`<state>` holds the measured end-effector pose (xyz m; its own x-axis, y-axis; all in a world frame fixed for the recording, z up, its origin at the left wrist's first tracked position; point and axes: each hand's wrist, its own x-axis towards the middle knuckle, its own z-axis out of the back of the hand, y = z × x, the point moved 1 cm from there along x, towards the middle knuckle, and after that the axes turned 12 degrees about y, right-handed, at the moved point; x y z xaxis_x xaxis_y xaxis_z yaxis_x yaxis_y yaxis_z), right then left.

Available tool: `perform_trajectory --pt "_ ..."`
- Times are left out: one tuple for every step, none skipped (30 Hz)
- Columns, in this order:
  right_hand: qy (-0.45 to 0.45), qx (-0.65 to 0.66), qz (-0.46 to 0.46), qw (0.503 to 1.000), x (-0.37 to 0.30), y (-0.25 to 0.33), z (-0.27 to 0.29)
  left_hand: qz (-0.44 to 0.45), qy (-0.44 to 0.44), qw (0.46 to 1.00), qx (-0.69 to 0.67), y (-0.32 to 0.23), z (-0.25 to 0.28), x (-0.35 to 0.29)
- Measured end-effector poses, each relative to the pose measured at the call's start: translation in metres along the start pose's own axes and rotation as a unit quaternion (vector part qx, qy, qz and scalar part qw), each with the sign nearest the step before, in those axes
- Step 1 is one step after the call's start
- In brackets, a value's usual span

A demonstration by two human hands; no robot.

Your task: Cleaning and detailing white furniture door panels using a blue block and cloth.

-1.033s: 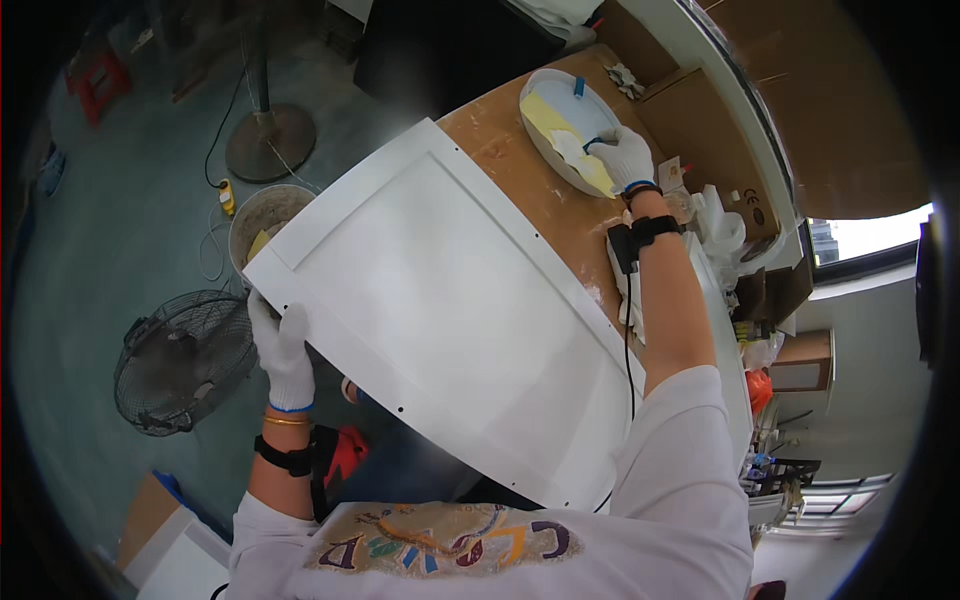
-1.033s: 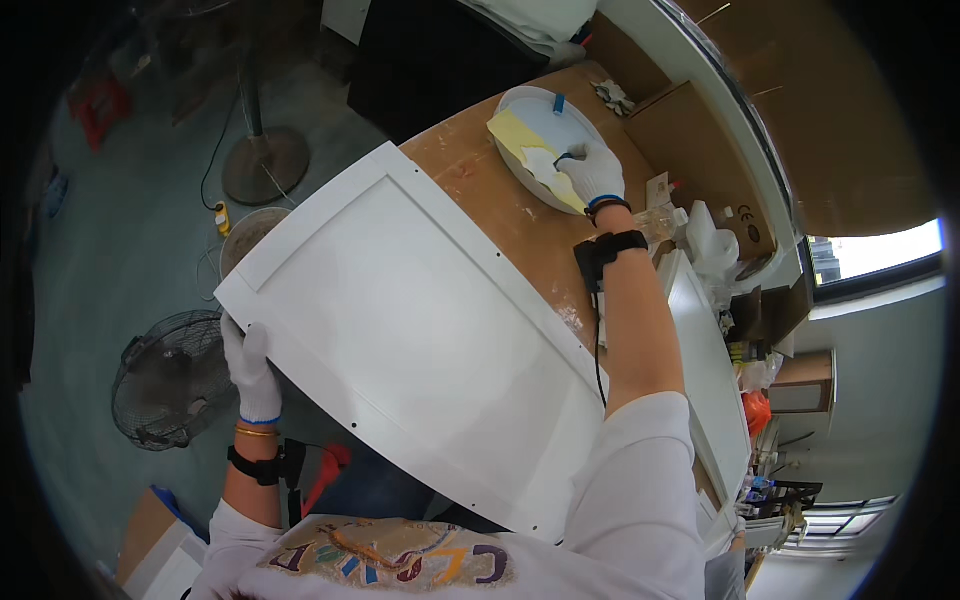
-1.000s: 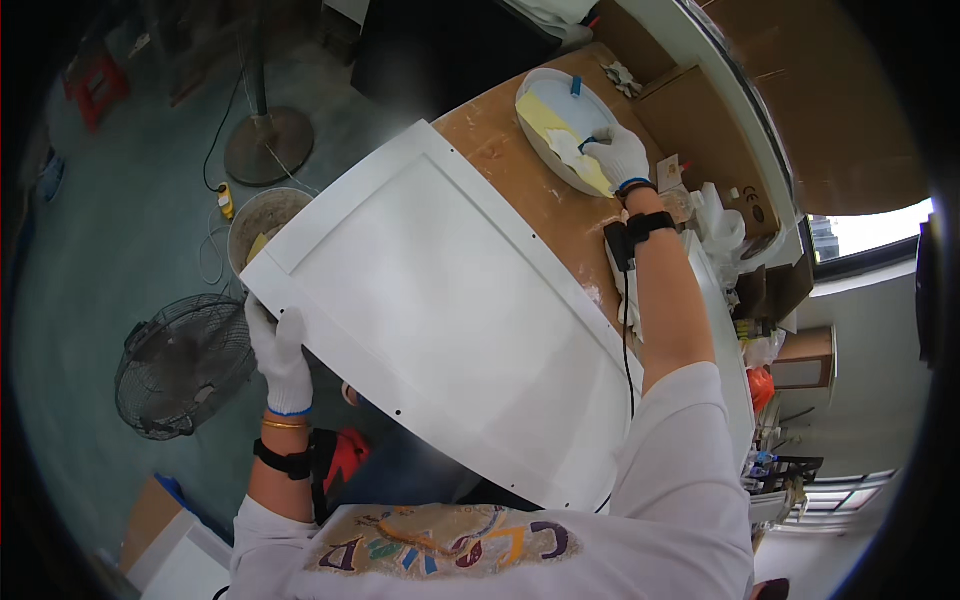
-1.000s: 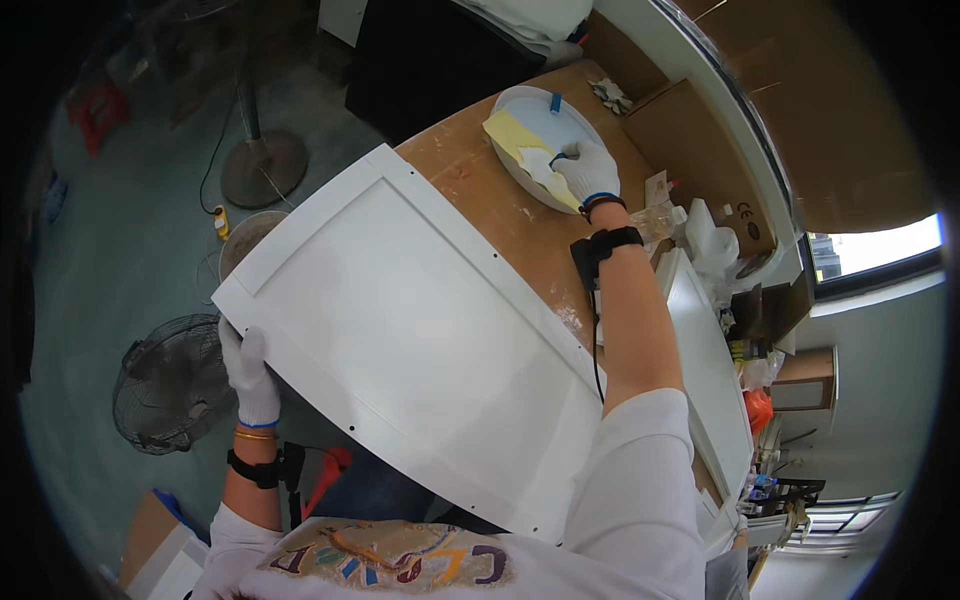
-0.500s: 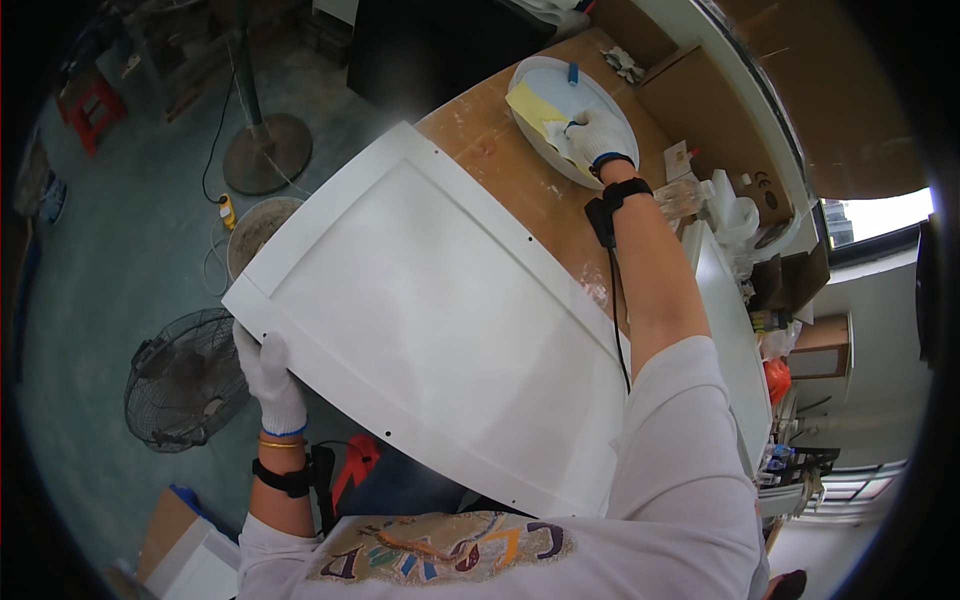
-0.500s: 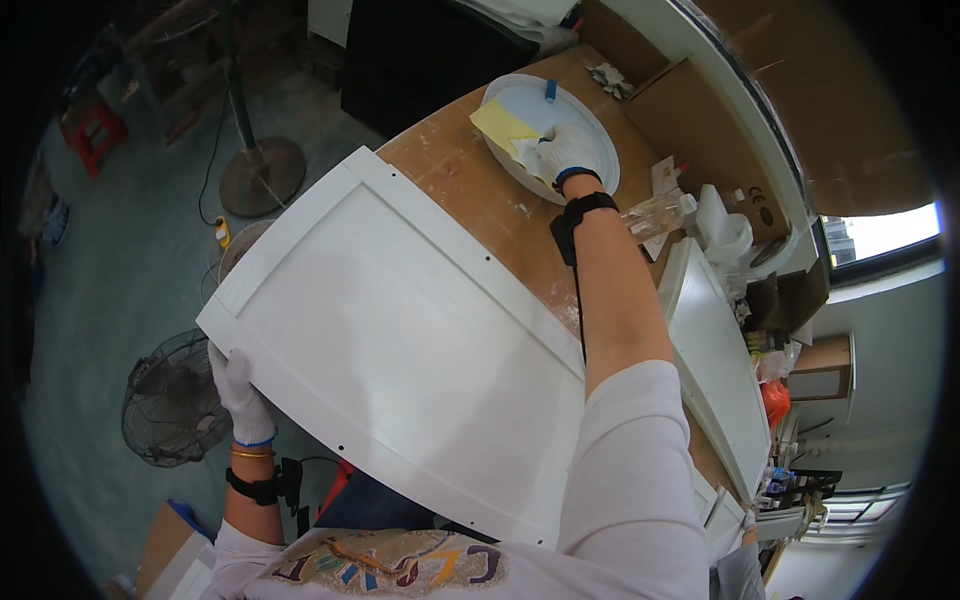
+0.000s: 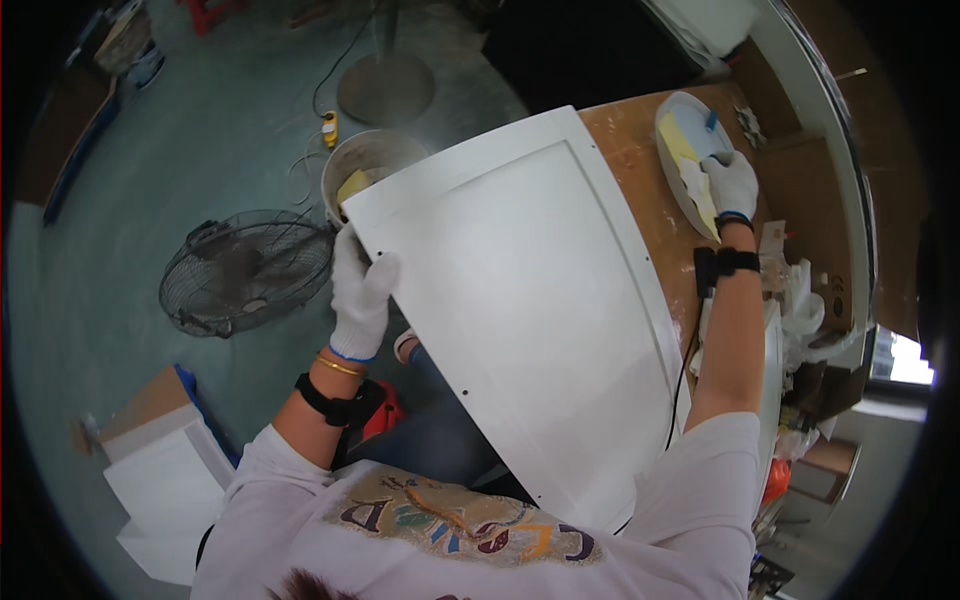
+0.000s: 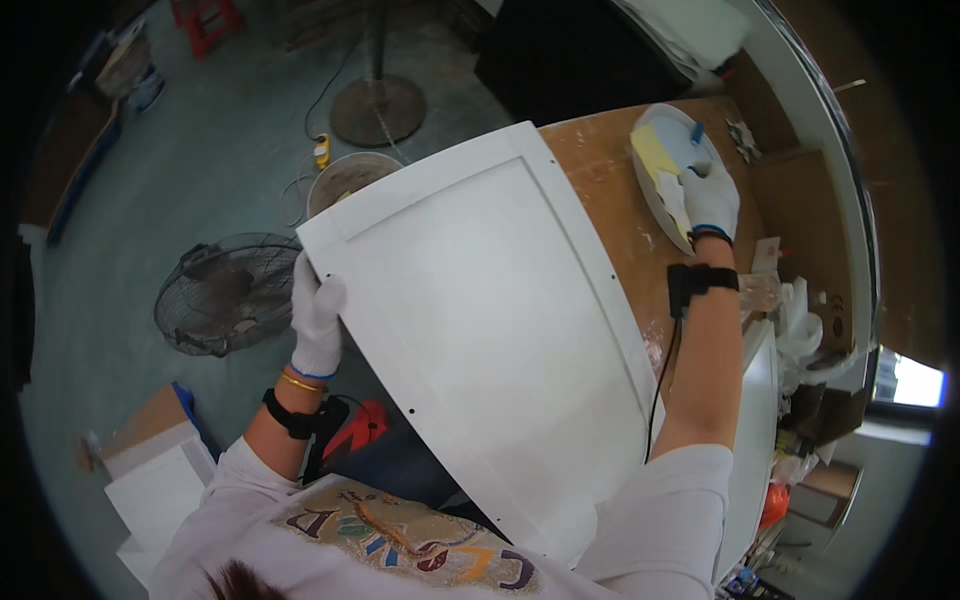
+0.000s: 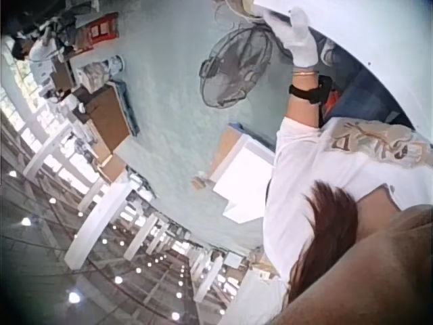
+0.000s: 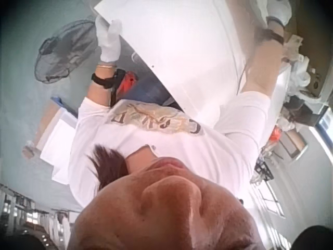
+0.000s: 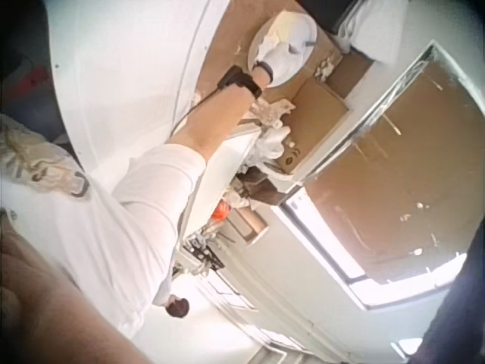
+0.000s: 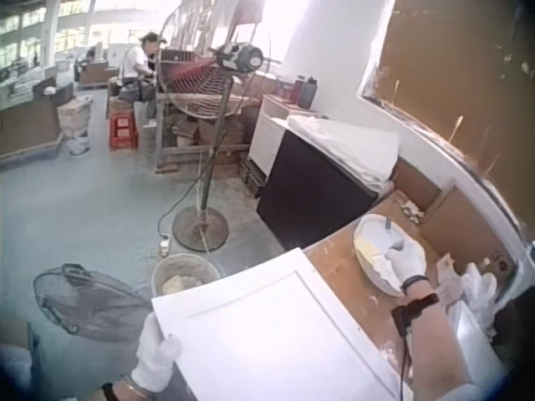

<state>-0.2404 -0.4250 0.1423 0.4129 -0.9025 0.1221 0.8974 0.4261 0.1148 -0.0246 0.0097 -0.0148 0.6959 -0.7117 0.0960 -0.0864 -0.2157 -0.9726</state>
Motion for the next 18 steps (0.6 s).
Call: perform_trajectory --pt "-0.007 0.050 0.021 0.999 -0.006 0.022 0.006 0.007 -0.009 1.000 -0.005 0.001 0.000 0.001" --pt "0.014 0.165 0.075 0.983 -0.014 0.049 0.009 0.012 -0.016 1.000 -0.013 0.001 0.003 0.000" --pt "0.068 0.276 0.138 0.949 -0.036 0.098 0.010 0.014 -0.031 0.999 -0.022 0.006 0.011 -0.002" --pt "0.105 0.324 0.206 0.917 -0.061 0.135 0.016 0.012 -0.034 0.999 -0.040 0.007 0.013 -0.003" --pt "0.142 0.370 0.269 0.878 -0.085 0.168 0.017 0.005 -0.033 0.999 -0.038 0.004 0.014 -0.004" --pt "0.215 0.418 0.305 0.828 -0.111 0.196 0.019 0.007 -0.039 0.998 -0.039 -0.002 0.012 -0.003" --pt "0.250 0.451 0.331 0.790 -0.130 0.211 0.011 0.019 -0.018 0.998 -0.049 -0.011 0.006 -0.001" --pt "0.273 0.419 0.356 0.790 -0.146 0.226 0.003 0.031 -0.001 0.998 -0.055 -0.017 0.004 0.001" --pt "0.266 0.348 0.397 0.806 -0.161 0.240 0.001 0.039 0.009 0.998 -0.055 -0.019 0.005 0.001" --pt "0.251 0.330 0.435 0.800 -0.176 0.253 0.001 0.039 0.005 0.998 -0.058 -0.020 0.003 0.001" --pt "0.226 0.321 0.474 0.788 -0.183 0.261 -0.004 0.031 0.004 0.997 -0.069 -0.022 0.000 0.002" --pt "0.228 0.320 0.477 0.786 -0.187 0.266 -0.006 0.022 0.003 0.997 -0.079 -0.023 -0.001 0.002" --pt "0.240 0.298 0.478 0.791 -0.190 0.271 -0.008 0.022 0.000 0.997 -0.080 -0.023 -0.002 0.002" --pt "0.254 0.271 0.478 0.796 -0.192 0.275 -0.010 0.031 -0.001 0.996 -0.078 -0.022 -0.001 0.002" --pt "0.257 0.260 0.475 0.800 -0.194 0.279 -0.012 0.040 -0.002 0.996 -0.076 -0.020 0.000 0.001" --pt "0.261 0.256 0.476 0.800 -0.194 0.282 -0.014 0.041 -0.005 0.996 -0.081 -0.019 0.002 0.001" --pt "0.247 0.231 0.488 0.805 -0.194 0.282 -0.015 0.039 -0.002 0.995 -0.089 -0.019 0.002 0.001" --pt "0.234 0.205 0.500 0.808 -0.194 0.283 -0.016 0.037 0.001 0.995 -0.097 -0.019 0.002 0.002"
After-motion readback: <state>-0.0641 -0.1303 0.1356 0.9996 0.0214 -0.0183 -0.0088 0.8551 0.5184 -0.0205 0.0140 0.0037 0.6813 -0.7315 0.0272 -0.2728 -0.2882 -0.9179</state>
